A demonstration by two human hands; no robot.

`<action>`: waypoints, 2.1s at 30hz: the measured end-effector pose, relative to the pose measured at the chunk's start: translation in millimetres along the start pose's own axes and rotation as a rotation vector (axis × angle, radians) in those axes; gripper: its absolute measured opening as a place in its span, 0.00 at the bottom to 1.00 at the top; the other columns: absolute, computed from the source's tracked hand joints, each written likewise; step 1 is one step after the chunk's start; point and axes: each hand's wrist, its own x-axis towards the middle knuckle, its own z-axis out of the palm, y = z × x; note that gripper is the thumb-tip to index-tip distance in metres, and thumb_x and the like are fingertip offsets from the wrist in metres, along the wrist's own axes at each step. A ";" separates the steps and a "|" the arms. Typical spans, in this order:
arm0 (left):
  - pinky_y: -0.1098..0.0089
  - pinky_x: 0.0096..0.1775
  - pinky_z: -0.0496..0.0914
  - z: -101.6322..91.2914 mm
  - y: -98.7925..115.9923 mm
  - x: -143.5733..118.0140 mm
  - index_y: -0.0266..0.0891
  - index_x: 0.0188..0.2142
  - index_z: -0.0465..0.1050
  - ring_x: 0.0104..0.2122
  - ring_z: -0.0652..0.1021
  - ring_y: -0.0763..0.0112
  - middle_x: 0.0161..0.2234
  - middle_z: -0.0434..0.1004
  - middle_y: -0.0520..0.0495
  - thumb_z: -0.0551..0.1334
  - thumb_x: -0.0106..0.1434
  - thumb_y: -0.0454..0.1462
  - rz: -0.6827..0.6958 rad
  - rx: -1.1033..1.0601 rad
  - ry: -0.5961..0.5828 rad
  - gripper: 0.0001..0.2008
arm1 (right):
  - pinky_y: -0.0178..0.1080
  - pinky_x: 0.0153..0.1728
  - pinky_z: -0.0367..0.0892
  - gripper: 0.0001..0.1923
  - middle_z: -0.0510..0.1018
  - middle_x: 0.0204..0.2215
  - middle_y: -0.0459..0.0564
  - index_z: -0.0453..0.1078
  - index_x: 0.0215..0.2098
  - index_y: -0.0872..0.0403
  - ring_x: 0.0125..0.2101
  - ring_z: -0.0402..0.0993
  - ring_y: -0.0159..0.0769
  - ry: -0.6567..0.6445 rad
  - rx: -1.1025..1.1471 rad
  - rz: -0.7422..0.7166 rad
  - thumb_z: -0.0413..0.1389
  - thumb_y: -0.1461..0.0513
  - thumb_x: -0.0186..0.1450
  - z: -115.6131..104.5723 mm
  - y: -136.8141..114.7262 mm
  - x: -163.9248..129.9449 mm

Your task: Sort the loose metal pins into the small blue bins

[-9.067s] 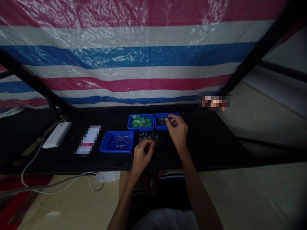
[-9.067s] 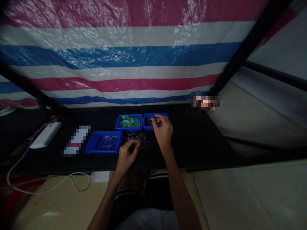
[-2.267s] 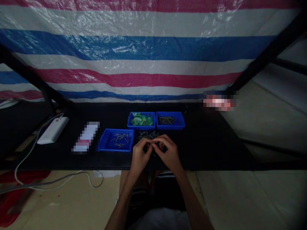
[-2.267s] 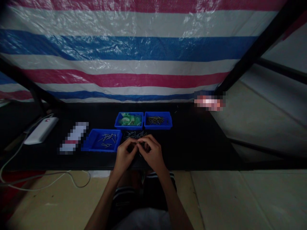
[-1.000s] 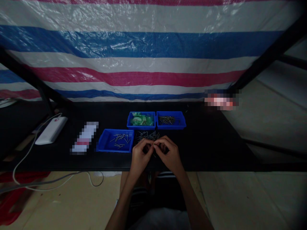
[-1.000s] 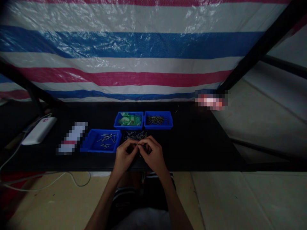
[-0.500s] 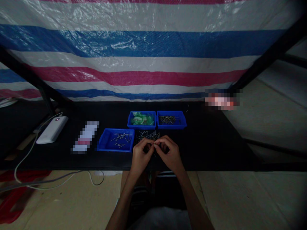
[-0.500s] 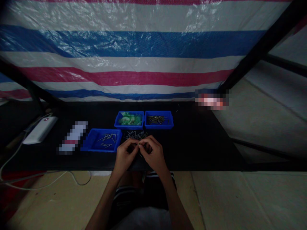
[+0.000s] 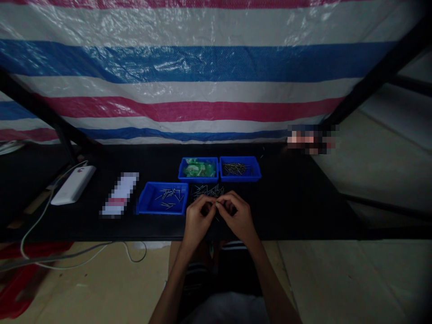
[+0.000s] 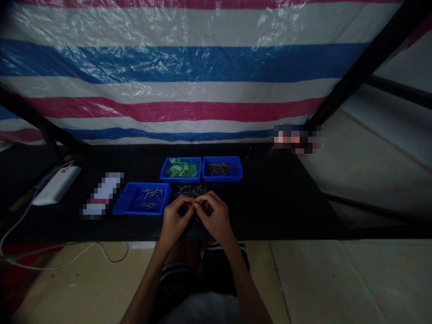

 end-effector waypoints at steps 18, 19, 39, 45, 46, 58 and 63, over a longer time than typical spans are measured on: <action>0.72 0.35 0.69 -0.4 -1.5 -0.1 0.41 0.38 0.78 0.32 0.78 0.69 0.34 0.80 0.50 0.63 0.68 0.33 0.009 0.008 0.000 0.04 | 0.35 0.27 0.64 0.04 0.74 0.32 0.45 0.75 0.39 0.50 0.27 0.68 0.31 -0.011 0.001 0.008 0.59 0.65 0.68 -0.4 -1.0 0.1; 0.72 0.35 0.69 -0.4 -1.5 -0.1 0.41 0.38 0.78 0.32 0.78 0.70 0.34 0.80 0.50 0.63 0.68 0.33 0.010 0.008 0.000 0.04 | 0.35 0.27 0.64 0.04 0.74 0.32 0.45 0.75 0.39 0.50 0.27 0.69 0.31 -0.013 0.001 0.007 0.59 0.65 0.68 -0.7 -1.3 0.2; 0.73 0.37 0.69 -0.6 -2.4 0.1 0.41 0.39 0.78 0.33 0.79 0.70 0.34 0.80 0.51 0.64 0.67 0.32 0.001 -0.002 -0.002 0.04 | 0.35 0.28 0.64 0.03 0.75 0.32 0.45 0.74 0.39 0.50 0.27 0.69 0.31 -0.024 -0.004 0.015 0.59 0.65 0.68 -0.2 -0.7 -0.5; 0.73 0.36 0.69 0.5 -2.3 -0.5 0.40 0.39 0.78 0.33 0.79 0.70 0.35 0.80 0.50 0.64 0.68 0.33 -0.010 -0.004 -0.012 0.04 | 0.34 0.28 0.64 0.04 0.75 0.32 0.44 0.75 0.39 0.49 0.27 0.69 0.31 -0.020 -0.005 0.024 0.59 0.65 0.68 0.0 0.1 -0.9; 0.73 0.36 0.69 0.5 -2.3 -0.5 0.40 0.39 0.78 0.33 0.79 0.70 0.35 0.80 0.50 0.64 0.68 0.33 -0.011 -0.004 -0.013 0.04 | 0.34 0.28 0.64 0.04 0.75 0.32 0.44 0.75 0.39 0.50 0.27 0.69 0.31 -0.019 -0.007 0.027 0.59 0.65 0.68 -0.1 0.0 -1.0; 0.72 0.38 0.70 1.6 -3.7 -0.1 0.41 0.39 0.78 0.35 0.79 0.69 0.35 0.81 0.50 0.64 0.68 0.34 0.005 -0.005 -0.013 0.03 | 0.35 0.27 0.66 0.02 0.76 0.37 0.47 0.75 0.38 0.50 0.27 0.70 0.30 0.069 -0.028 0.004 0.60 0.64 0.67 -1.0 -4.1 0.4; 0.71 0.37 0.70 1.8 -2.5 -0.2 0.41 0.42 0.79 0.34 0.80 0.68 0.36 0.82 0.49 0.63 0.69 0.36 -0.028 -0.006 -0.012 0.05 | 0.35 0.29 0.69 0.02 0.83 0.38 0.49 0.72 0.39 0.51 0.29 0.76 0.33 0.302 -0.034 0.021 0.59 0.61 0.69 -3.6 -6.9 8.4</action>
